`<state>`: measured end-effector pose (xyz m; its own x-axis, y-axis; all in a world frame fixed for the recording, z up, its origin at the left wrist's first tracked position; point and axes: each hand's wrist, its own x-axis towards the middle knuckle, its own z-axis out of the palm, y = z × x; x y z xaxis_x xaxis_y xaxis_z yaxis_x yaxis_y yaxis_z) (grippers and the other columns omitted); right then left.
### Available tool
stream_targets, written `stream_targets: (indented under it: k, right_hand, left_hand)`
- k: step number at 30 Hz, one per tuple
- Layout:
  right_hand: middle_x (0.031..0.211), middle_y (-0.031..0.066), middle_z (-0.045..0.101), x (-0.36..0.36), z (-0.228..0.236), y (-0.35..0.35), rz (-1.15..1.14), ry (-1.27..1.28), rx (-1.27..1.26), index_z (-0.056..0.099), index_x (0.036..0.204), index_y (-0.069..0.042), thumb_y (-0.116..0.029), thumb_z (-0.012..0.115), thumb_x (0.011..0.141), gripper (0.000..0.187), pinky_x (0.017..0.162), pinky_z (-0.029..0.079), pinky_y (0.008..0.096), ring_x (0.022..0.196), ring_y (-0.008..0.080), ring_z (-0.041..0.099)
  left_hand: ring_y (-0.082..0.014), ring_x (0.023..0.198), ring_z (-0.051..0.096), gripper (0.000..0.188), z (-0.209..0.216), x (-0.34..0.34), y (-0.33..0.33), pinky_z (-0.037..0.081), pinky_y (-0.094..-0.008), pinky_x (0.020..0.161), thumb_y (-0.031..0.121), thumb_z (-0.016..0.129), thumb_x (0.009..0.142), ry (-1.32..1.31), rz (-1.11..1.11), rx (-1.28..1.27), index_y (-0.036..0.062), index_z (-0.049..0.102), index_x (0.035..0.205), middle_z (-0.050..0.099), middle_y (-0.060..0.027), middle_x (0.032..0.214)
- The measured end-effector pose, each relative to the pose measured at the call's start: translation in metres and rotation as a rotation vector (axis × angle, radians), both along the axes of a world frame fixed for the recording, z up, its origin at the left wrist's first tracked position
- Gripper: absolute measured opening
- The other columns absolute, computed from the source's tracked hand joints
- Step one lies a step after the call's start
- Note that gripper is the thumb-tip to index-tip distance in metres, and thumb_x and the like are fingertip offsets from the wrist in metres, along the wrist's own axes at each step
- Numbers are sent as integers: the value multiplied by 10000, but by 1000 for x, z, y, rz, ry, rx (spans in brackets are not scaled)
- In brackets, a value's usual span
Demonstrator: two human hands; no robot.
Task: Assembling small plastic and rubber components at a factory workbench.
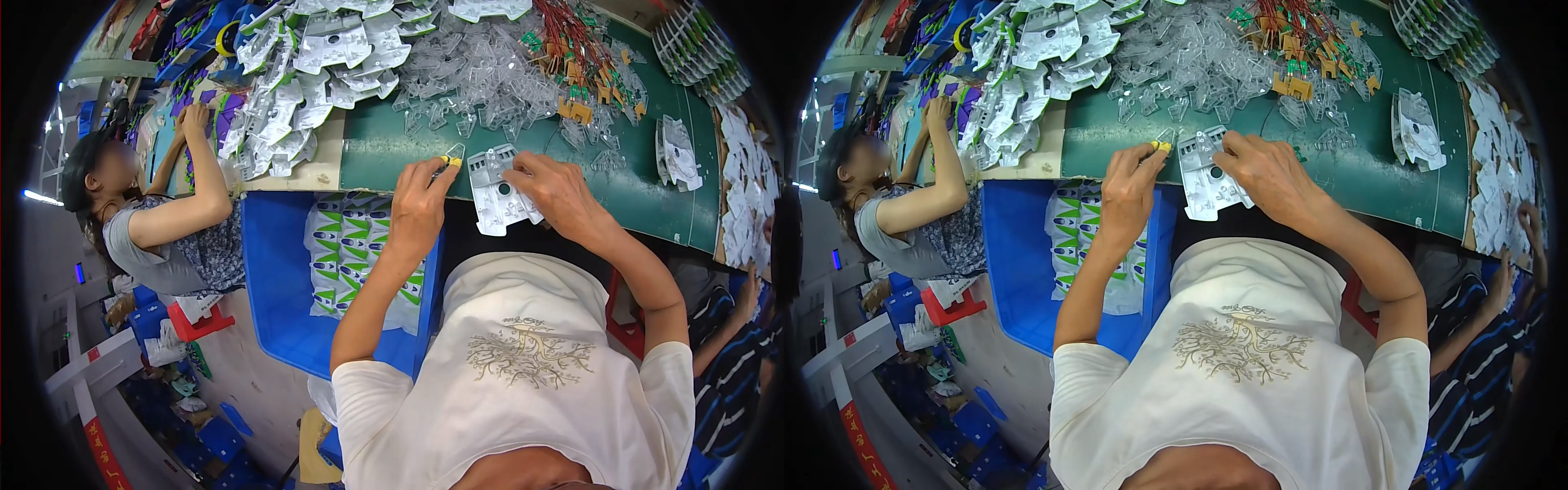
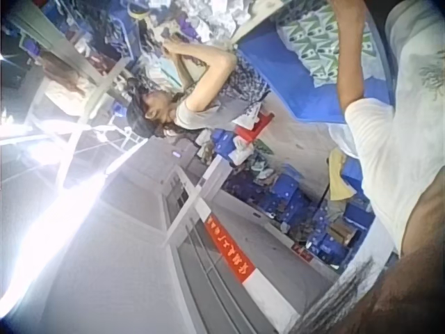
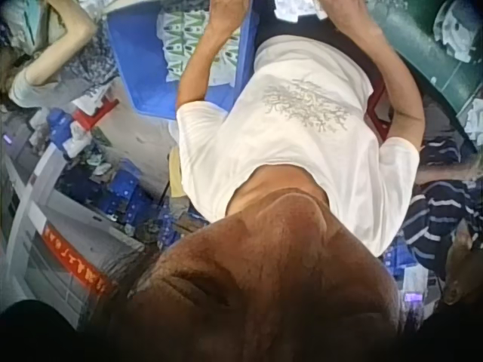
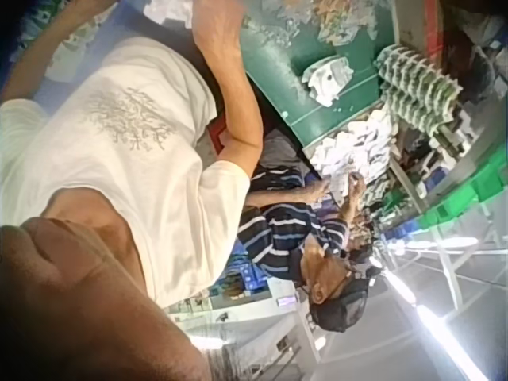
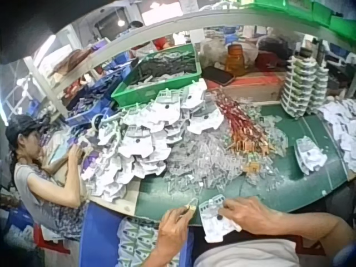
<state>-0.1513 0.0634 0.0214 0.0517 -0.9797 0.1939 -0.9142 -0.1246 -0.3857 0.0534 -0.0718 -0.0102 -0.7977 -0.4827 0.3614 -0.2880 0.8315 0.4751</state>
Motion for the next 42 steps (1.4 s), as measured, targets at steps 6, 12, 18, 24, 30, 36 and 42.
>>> stream_targets:
  k: [6,12,18,24,30,36,42]
  right_hand:
    - [933,81,558,-1,-1,-2,36,18,-46,641,975,-39,19,621,738,245,610,515,403,822,257,632]
    - [877,88,580,-4,-14,0,28,-56,-145,613,955,-42,12,641,728,236,577,513,394,761,269,639]
    - [926,99,630,-3,-10,-4,-100,-162,-54,621,942,-36,-8,675,804,151,639,533,367,776,318,652]
    - [1010,130,597,-9,5,9,-103,-245,26,643,1027,-12,-74,717,780,265,709,531,408,839,331,647]
    - [1035,152,565,-2,8,17,-121,-230,18,658,984,27,-163,732,765,300,720,533,433,847,340,642]
    - [1083,163,614,-4,23,20,-123,-313,46,668,1005,40,-27,645,831,188,762,536,374,860,300,660]
    - [1013,157,689,-4,33,27,-48,-590,-43,676,1034,51,102,628,795,249,734,559,330,830,269,679]
  left_hand:
    - [-315,952,633,311,6,-21,20,522,-393,819,-51,648,744,188,-124,-10,-7,663,1051,632,-143,1057]
    - [-289,959,649,304,7,-31,17,519,-389,837,-14,652,714,79,-198,-103,-6,688,1015,653,-118,1031]
    - [-261,984,649,229,3,-33,17,500,-385,849,49,712,769,49,-191,-163,16,700,995,682,-82,977]
    - [-288,984,639,252,-10,-30,23,479,-390,847,64,757,763,152,-137,-53,16,700,1004,683,-80,966]
    - [-294,926,603,519,-18,-37,23,439,-390,876,-5,722,788,361,-89,221,24,576,1285,694,-90,988]
    - [-283,960,566,741,-2,-39,8,401,-399,907,-66,652,802,69,-349,235,61,380,1480,698,-66,1101]
    - [-271,933,551,756,2,-37,19,394,-392,864,-65,625,811,39,-282,207,88,353,1499,706,-33,1086]
